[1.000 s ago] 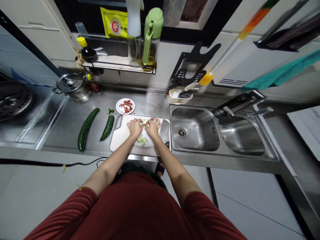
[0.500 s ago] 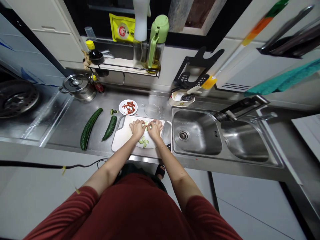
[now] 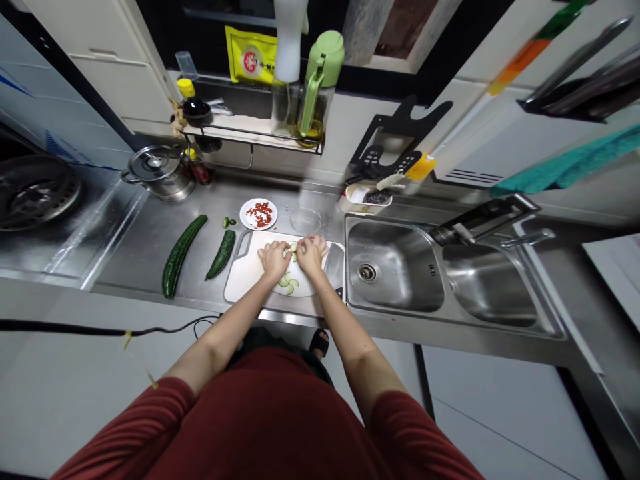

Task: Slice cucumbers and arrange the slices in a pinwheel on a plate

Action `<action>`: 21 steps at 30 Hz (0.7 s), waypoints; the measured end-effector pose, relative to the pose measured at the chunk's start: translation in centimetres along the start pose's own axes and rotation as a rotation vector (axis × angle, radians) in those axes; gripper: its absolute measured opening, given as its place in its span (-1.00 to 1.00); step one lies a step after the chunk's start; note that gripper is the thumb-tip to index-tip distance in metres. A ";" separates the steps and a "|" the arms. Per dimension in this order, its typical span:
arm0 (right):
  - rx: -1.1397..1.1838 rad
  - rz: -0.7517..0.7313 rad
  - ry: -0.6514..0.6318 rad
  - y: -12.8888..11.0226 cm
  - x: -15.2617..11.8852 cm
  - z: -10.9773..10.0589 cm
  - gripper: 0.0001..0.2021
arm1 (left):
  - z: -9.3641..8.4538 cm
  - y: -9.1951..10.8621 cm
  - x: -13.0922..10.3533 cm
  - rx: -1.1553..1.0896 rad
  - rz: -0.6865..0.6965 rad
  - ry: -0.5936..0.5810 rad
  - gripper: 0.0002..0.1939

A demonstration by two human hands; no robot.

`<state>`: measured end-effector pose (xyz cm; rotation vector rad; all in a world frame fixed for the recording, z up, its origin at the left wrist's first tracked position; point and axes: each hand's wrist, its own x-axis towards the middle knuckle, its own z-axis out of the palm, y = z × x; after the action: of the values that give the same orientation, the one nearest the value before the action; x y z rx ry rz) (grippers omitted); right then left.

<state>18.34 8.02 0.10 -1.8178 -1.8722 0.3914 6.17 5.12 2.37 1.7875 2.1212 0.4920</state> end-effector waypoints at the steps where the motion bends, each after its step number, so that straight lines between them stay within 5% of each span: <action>1: 0.005 -0.002 0.008 -0.2 0.3 0.0 -0.83 | -0.2 0.0 -0.2 -0.009 -0.006 0.001 -0.80; 21: -0.051 -0.149 -0.092 -5.6 7.2 1.6 -0.81 | -1.8 -1.8 -4.9 -0.148 -0.015 0.069 -0.84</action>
<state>12.87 14.97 2.82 -1.7045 -2.0833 0.3828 4.60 -0.08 3.29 1.6945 2.0829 0.6971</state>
